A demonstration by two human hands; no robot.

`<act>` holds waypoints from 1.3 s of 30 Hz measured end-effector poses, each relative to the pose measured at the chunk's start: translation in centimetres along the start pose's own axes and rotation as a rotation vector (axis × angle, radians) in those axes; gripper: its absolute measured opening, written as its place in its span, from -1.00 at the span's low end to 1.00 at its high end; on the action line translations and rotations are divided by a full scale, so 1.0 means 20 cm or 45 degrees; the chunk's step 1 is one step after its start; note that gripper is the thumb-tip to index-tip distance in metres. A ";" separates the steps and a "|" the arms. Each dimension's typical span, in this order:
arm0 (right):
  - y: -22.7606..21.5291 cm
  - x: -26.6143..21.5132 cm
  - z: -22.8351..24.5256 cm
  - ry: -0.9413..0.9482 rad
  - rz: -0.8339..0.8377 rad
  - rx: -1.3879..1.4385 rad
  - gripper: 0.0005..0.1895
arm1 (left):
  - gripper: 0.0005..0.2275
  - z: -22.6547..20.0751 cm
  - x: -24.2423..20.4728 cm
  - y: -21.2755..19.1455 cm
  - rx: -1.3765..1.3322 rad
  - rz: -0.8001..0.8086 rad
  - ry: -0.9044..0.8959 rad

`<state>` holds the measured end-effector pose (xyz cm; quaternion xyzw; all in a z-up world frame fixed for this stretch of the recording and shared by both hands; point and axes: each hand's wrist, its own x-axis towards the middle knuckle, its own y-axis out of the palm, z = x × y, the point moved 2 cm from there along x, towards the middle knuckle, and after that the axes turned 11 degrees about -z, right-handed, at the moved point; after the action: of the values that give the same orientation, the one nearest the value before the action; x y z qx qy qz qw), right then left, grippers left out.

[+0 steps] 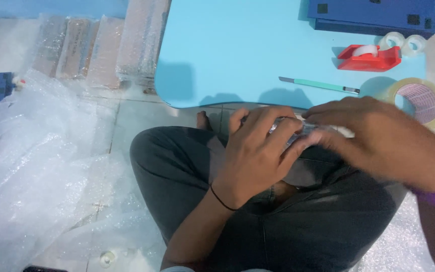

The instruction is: Wrapping a small rectangular item in multiple layers of bubble wrap and securing it with adhesive tape.

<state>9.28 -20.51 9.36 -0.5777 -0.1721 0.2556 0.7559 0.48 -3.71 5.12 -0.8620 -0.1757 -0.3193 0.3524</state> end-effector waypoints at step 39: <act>0.37 0.12 -0.11 -0.185 -0.822 1.198 -0.37 | -0.76 0.70 -0.42 0.32 -1.105 -0.008 -1.174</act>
<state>11.12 -19.25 1.59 -0.0781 -0.2590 0.1000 0.9575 3.70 1.18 -11.35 -0.9749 -0.1666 0.0415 -0.1420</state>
